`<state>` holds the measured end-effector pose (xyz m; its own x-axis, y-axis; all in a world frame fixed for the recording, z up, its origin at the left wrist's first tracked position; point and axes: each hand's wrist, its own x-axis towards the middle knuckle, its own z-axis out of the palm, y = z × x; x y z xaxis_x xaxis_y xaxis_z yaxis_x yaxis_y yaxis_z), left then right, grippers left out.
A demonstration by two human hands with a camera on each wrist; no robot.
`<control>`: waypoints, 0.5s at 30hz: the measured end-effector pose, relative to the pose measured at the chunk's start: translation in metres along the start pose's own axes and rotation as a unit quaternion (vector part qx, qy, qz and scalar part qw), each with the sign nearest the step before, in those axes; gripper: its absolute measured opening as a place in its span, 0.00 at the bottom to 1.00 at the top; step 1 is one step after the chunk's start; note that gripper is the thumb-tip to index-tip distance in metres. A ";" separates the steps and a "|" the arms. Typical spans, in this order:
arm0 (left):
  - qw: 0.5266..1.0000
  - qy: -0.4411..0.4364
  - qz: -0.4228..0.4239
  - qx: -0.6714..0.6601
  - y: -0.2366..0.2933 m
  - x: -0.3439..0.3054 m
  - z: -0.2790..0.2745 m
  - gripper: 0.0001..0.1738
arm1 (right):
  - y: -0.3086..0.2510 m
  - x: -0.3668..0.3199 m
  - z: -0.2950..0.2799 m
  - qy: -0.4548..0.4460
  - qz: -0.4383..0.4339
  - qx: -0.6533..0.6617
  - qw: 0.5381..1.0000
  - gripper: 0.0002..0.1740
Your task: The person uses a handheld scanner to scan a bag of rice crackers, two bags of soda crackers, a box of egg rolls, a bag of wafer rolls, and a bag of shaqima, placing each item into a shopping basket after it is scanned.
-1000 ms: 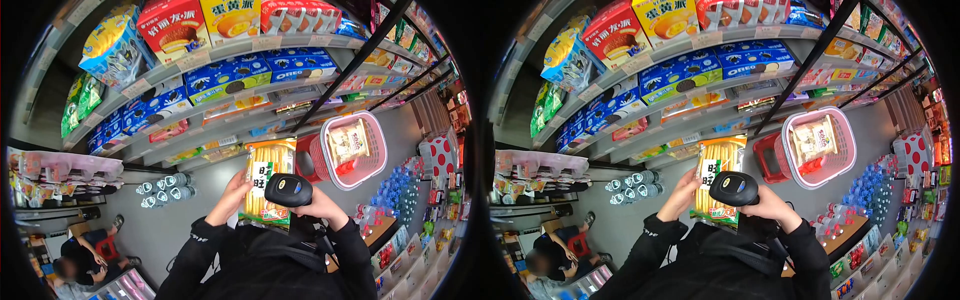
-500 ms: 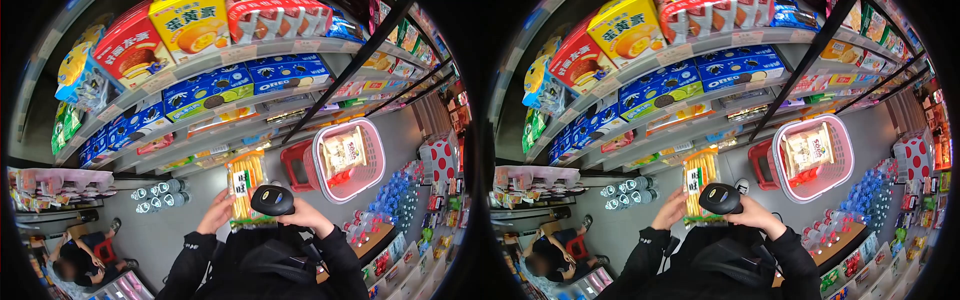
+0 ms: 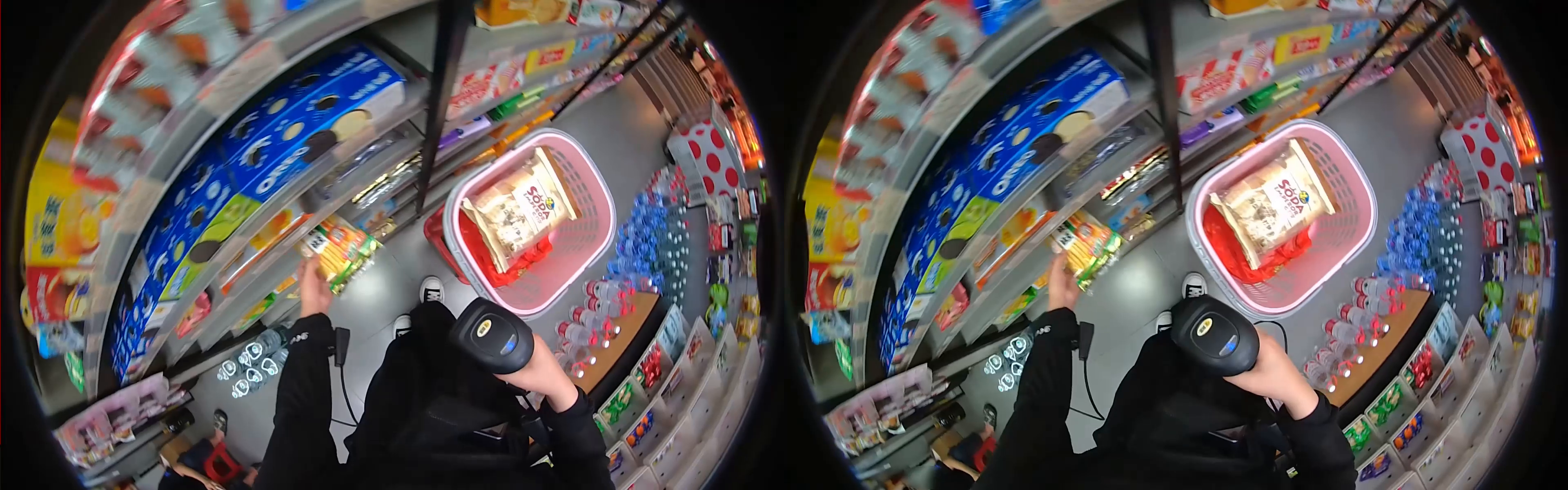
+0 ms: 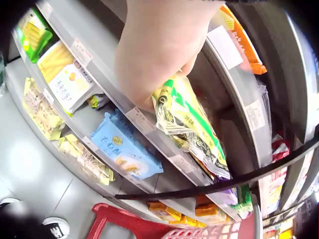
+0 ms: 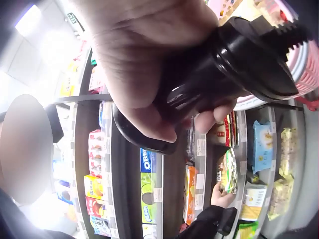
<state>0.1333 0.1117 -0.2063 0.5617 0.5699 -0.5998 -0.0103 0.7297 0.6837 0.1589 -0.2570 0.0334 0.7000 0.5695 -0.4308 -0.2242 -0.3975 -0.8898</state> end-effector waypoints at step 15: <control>0.959 -0.008 0.143 0.245 0.019 0.159 -0.070 0.13 | 0.039 0.015 -0.025 -0.065 0.014 -0.005 0.998 0.33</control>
<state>0.1645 0.2430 -0.3180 0.6072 0.7107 -0.3552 0.2228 0.2768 0.9347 0.1773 -0.2821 -0.0038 0.5997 0.6465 -0.4716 -0.2345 -0.4214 -0.8760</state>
